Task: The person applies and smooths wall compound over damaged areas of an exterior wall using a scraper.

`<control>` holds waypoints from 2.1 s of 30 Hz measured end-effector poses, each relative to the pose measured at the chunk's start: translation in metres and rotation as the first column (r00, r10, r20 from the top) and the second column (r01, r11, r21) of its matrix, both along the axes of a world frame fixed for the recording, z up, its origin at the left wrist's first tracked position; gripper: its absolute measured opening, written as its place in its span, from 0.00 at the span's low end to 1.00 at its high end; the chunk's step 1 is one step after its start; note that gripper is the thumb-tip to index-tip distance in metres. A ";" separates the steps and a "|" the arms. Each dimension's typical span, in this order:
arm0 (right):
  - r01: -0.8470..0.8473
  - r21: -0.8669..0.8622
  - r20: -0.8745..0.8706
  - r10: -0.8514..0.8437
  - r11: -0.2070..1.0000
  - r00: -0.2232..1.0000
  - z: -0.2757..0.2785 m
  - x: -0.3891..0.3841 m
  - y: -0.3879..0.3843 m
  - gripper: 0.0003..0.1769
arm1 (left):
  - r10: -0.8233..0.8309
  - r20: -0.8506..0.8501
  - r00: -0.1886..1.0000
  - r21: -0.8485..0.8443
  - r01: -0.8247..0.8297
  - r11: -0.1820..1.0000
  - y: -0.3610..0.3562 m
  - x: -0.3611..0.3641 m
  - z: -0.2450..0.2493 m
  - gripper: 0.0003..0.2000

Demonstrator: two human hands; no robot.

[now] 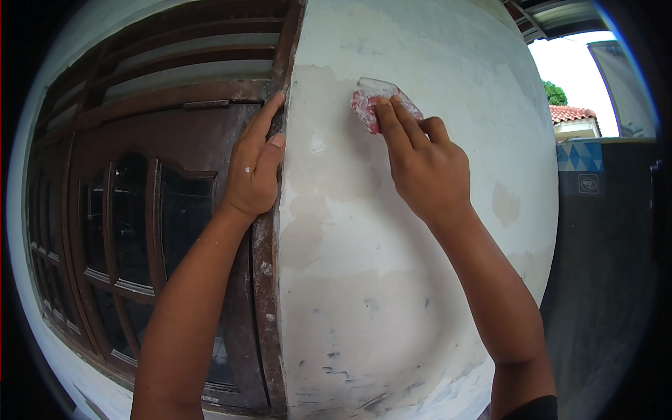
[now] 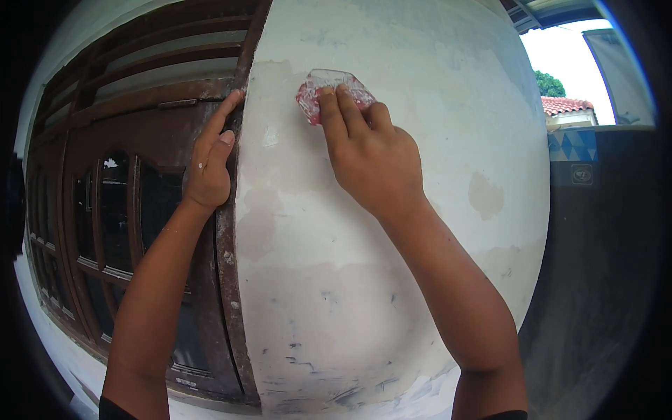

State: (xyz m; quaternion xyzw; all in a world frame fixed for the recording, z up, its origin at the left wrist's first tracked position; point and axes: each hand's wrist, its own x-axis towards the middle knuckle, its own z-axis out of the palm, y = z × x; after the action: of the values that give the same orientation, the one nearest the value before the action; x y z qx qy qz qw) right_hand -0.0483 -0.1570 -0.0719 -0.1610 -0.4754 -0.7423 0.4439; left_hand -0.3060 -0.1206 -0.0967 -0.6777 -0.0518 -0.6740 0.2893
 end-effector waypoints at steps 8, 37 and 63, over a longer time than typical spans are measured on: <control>0.136 -0.112 0.115 -0.123 0.984 0.986 -0.031 -0.004 0.013 0.29 | 0.030 0.025 0.999 -0.035 -0.029 0.999 -0.003 0.001 -0.001 0.30; -0.063 0.002 0.060 0.063 0.998 0.996 -0.036 0.018 0.003 0.25 | 0.035 0.008 0.999 -0.020 -0.035 0.999 -0.003 0.001 0.000 0.30; -0.015 -0.120 0.076 0.025 0.993 0.997 -0.013 0.016 0.026 0.26 | -0.005 -0.008 1.000 0.008 0.005 1.000 -0.001 -0.002 0.001 0.29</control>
State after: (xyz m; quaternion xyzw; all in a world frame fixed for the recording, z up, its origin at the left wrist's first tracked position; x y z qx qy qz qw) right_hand -0.0318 -0.1311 -0.0844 -0.1537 -0.5371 -0.7138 0.4223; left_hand -0.3081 -0.1219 -0.0960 -0.6795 -0.0464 -0.6721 0.2905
